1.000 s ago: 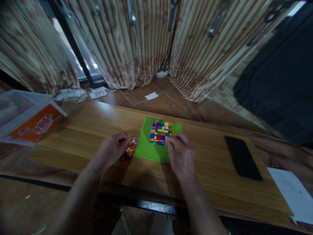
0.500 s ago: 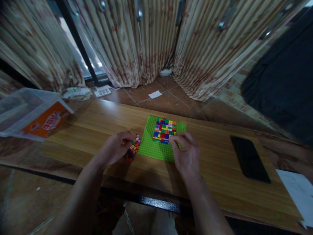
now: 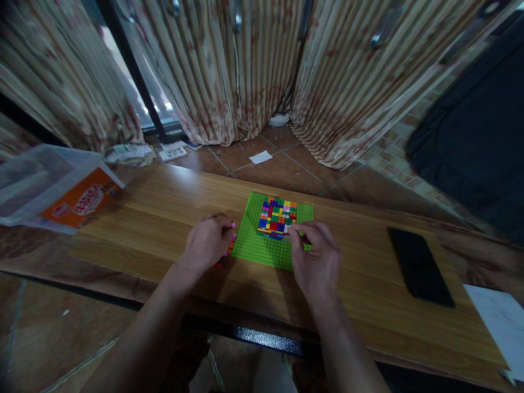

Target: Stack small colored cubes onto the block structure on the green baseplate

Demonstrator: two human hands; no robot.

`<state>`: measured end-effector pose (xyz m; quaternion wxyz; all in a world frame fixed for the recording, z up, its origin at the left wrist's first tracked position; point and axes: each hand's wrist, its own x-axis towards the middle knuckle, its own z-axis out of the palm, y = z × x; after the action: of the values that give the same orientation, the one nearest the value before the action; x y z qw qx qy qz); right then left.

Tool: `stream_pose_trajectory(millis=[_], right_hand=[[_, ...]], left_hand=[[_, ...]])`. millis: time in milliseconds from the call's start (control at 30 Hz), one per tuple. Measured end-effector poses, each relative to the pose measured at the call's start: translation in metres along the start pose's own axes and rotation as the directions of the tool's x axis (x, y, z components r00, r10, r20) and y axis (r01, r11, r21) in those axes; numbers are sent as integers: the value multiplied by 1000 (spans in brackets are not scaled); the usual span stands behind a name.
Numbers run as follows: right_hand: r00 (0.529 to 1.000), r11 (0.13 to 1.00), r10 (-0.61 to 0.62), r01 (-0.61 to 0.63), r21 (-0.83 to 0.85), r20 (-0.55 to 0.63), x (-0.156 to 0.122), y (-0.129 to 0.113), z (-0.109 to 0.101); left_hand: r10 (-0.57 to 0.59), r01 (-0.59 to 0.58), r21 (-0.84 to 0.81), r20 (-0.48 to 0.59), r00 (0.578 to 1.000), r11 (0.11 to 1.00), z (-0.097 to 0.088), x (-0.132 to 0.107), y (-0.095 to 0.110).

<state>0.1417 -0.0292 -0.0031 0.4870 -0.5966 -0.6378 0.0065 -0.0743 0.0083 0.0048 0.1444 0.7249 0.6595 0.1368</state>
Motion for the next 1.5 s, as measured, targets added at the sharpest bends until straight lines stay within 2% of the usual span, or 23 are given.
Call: stream_pose_trajectory(millis=[167, 367, 533, 700, 1033, 1200, 1300, 1367, 1433, 1500], right_hand=[[1000, 1000, 16, -16, 3, -25, 2, 0, -3], [998, 999, 27, -25, 30, -60, 4, 2, -5], [998, 1000, 22, -20, 22, -62, 3, 2, -4], [998, 1000, 22, -21, 22, -52, 2, 4, -4], [998, 999, 19, -15, 51, -66, 1, 5, -2], [997, 997, 30, -25, 67, -73, 2, 3, -2], [996, 996, 43, -36, 87, -82, 3, 1, -4], [996, 994, 45, -37, 105, -80, 3, -2, -4], [997, 992, 35, -27, 124, -67, 0, -7, -3], [1000, 990, 1, 2, 139, -18, -5, -13, -1]], left_hand=[[-6, 6, -5, 8, 1000, 1000, 6, 2, 0], [4, -4, -28, 30, 1000, 1000, 4, 3, -5], [67, -54, -147, 84, 994, 988, 1, 5, -18], [104, -86, -154, 109, 989, 984, -1, 5, -23], [46, -45, -22, 35, 998, 999, 1, 1, -13], [-17, 19, -33, 80, 997, 999, -6, 0, -7], [-44, 48, -57, 69, 997, 997, -12, 2, -8], [-53, 57, -138, 32, 998, 989, -13, 4, -11], [-70, 69, -336, 9, 998, 939, -13, 5, -13], [-91, 96, -612, 39, 995, 785, -11, 3, -12]])
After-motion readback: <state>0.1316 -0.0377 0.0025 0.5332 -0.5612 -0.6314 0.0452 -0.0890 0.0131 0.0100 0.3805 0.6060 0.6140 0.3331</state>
